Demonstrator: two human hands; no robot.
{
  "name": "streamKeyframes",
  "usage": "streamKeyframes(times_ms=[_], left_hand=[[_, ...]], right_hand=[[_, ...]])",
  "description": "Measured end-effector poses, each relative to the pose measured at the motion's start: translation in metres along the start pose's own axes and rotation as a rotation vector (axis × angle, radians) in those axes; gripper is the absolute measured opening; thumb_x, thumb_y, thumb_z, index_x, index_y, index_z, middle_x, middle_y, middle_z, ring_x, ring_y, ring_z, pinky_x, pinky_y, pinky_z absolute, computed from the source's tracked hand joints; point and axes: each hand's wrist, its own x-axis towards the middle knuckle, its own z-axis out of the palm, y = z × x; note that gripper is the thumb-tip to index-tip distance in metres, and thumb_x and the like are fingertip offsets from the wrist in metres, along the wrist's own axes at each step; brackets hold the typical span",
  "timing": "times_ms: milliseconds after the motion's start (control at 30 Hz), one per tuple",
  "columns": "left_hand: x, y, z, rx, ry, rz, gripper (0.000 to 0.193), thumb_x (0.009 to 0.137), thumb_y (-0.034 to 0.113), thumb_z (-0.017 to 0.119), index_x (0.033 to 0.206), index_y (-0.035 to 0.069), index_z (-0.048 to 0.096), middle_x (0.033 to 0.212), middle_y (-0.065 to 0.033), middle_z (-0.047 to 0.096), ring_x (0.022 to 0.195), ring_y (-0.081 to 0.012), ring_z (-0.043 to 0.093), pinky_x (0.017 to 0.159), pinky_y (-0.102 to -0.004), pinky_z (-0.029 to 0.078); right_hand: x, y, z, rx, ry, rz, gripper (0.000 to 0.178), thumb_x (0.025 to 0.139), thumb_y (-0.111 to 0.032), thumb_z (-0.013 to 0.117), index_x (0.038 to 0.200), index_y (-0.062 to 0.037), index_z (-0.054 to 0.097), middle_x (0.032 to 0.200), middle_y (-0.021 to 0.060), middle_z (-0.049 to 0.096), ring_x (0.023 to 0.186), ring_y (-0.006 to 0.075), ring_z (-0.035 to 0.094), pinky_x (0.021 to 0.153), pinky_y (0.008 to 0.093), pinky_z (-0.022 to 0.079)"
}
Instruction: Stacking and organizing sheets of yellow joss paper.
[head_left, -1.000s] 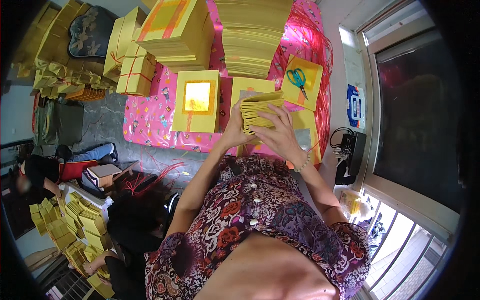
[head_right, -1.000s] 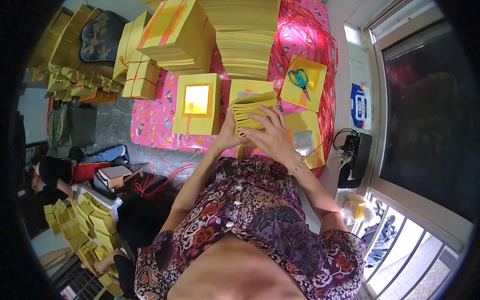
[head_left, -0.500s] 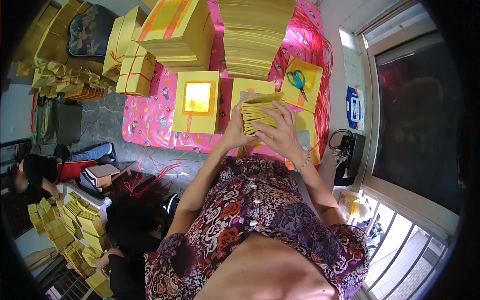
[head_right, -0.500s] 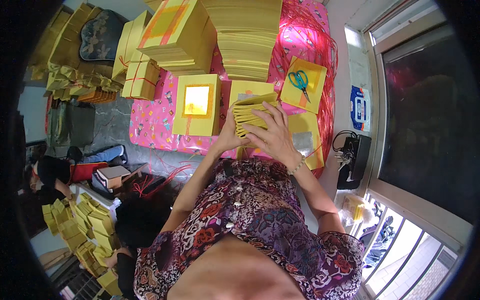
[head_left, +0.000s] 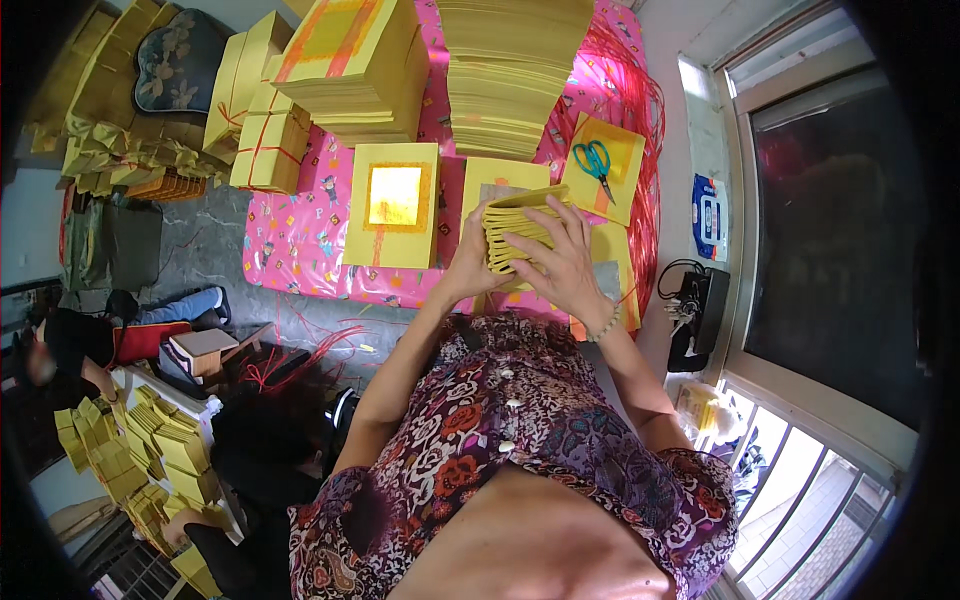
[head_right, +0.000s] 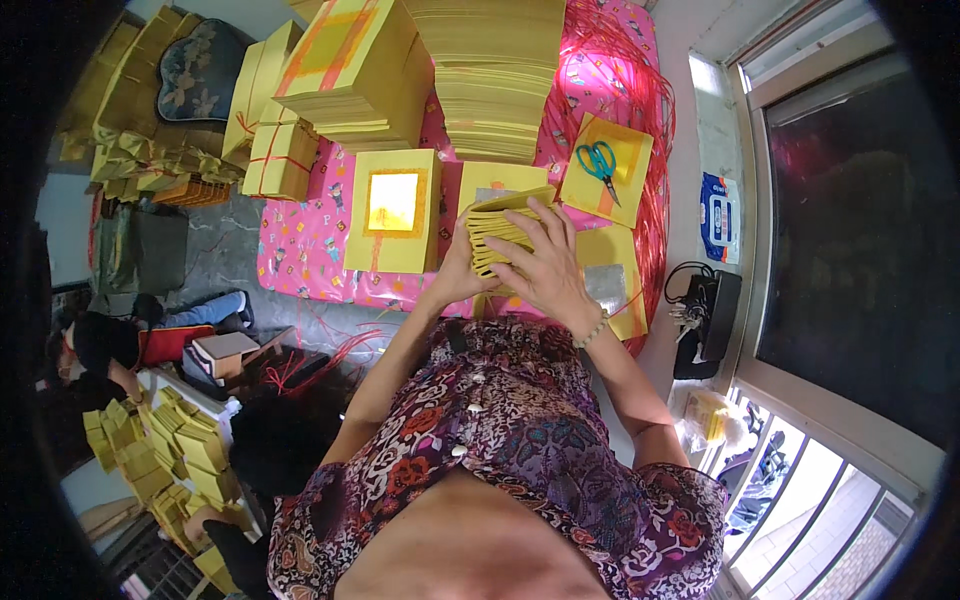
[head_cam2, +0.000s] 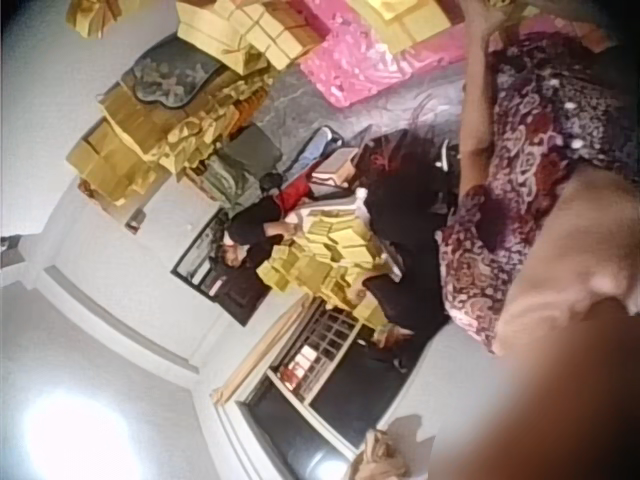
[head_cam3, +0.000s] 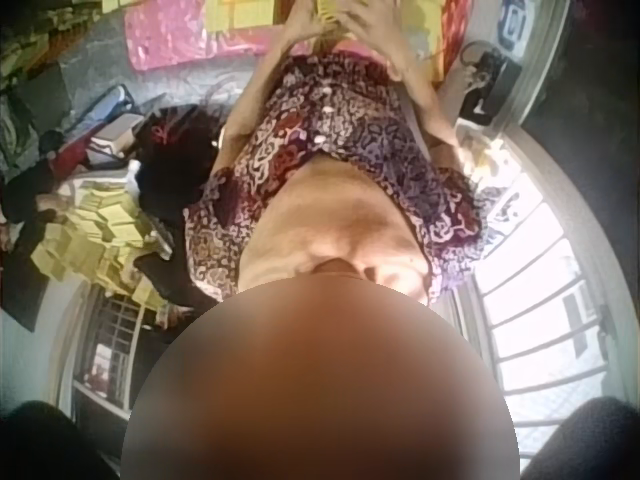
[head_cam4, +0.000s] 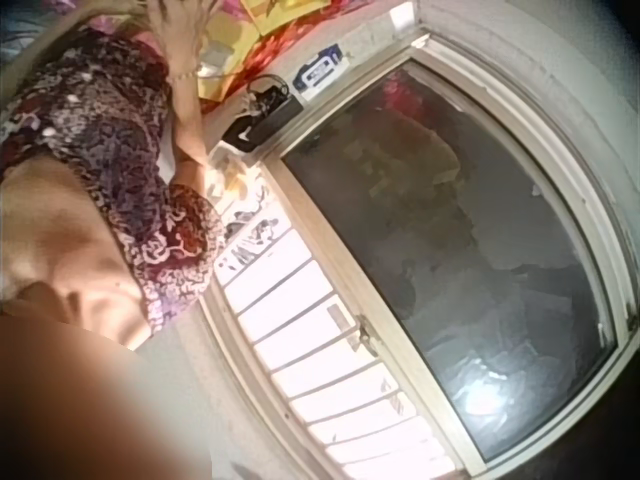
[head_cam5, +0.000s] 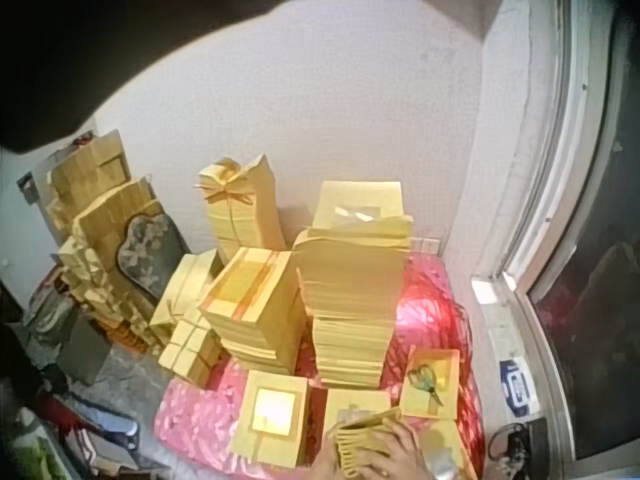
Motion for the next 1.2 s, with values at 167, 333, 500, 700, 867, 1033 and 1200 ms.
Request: streamKeyframes(times_ms=[167,333,500,700,867,1033,1200], left_hand=[[0.003,0.008,-0.002,0.040,-0.016,0.003,0.114,0.063,0.026,0.090,0.149,0.001,0.020,0.139,-0.0233,0.038,0.130,-0.0389,0.040,0.111,-0.0455,0.036],[0.002,0.006,-0.002,0.031,-0.047,-0.051,0.118,0.062,0.020,0.088,0.152,0.002,0.014,0.142,-0.0205,0.035,0.134,-0.0347,0.038,0.114,-0.0425,0.034],[0.002,0.011,-0.004,0.083,-0.067,-0.067,0.126,0.060,0.014,0.086,0.155,0.002,0.005,0.148,-0.0190,0.030,0.140,-0.0308,0.034,0.117,-0.0394,0.032],[0.004,0.019,-0.003,0.089,-0.063,-0.064,0.133,0.065,0.026,0.089,0.156,-0.002,-0.004,0.147,-0.0282,0.033,0.133,-0.0423,0.038,0.114,-0.0466,0.033],[-0.001,0.008,-0.005,0.162,-0.084,-0.048,0.125,0.063,0.017,0.086,0.155,0.000,0.003,0.151,-0.0220,0.026,0.141,-0.0344,0.031,0.119,-0.0388,0.026],[0.003,0.001,-0.003,0.116,-0.099,-0.036,0.114,0.067,0.016,0.086,0.152,-0.001,0.012,0.146,-0.0197,0.031,0.138,-0.0309,0.034,0.117,-0.0381,0.028],[0.009,-0.002,-0.004,0.034,-0.091,-0.054,0.100,0.071,0.011,0.084,0.148,0.001,0.021,0.141,-0.0168,0.039,0.133,-0.0265,0.041,0.114,-0.0374,0.033]], right_hand=[[0.002,-0.002,-0.002,-0.020,-0.022,0.025,0.044,0.088,-0.037,0.067,0.130,-0.0229,0.063,0.139,0.0083,0.051,0.136,0.0354,0.037,0.114,0.0559,0.025],[0.011,0.005,-0.006,-0.082,-0.052,0.130,0.055,0.091,-0.038,0.064,0.142,-0.0217,0.051,0.145,0.0088,0.046,0.140,0.0359,0.033,0.116,0.0594,0.019],[0.020,0.004,-0.015,-0.154,-0.187,0.053,0.065,0.092,-0.042,0.062,0.149,-0.0197,0.043,0.157,0.0084,0.035,0.148,0.0371,0.023,0.117,0.0627,0.014],[0.015,0.009,-0.013,-0.150,-0.278,0.124,0.069,0.092,-0.046,0.060,0.152,-0.0196,0.038,0.160,0.0107,0.030,0.150,0.0349,0.021,0.118,0.0612,0.012],[0.022,0.020,-0.015,0.025,-0.129,0.234,0.059,0.098,-0.041,0.054,0.150,-0.0167,0.041,0.159,0.0129,0.030,0.149,0.0356,0.020,0.119,0.0581,0.012],[0.028,0.044,-0.011,0.011,-0.280,0.247,0.053,0.101,-0.033,0.051,0.149,-0.0135,0.041,0.159,0.0141,0.029,0.149,0.0361,0.021,0.120,0.0537,0.013],[0.022,0.073,-0.002,0.455,-0.196,0.277,0.056,0.100,-0.023,0.055,0.151,-0.0095,0.038,0.156,0.0151,0.032,0.147,0.0327,0.027,0.119,0.0425,0.023]])
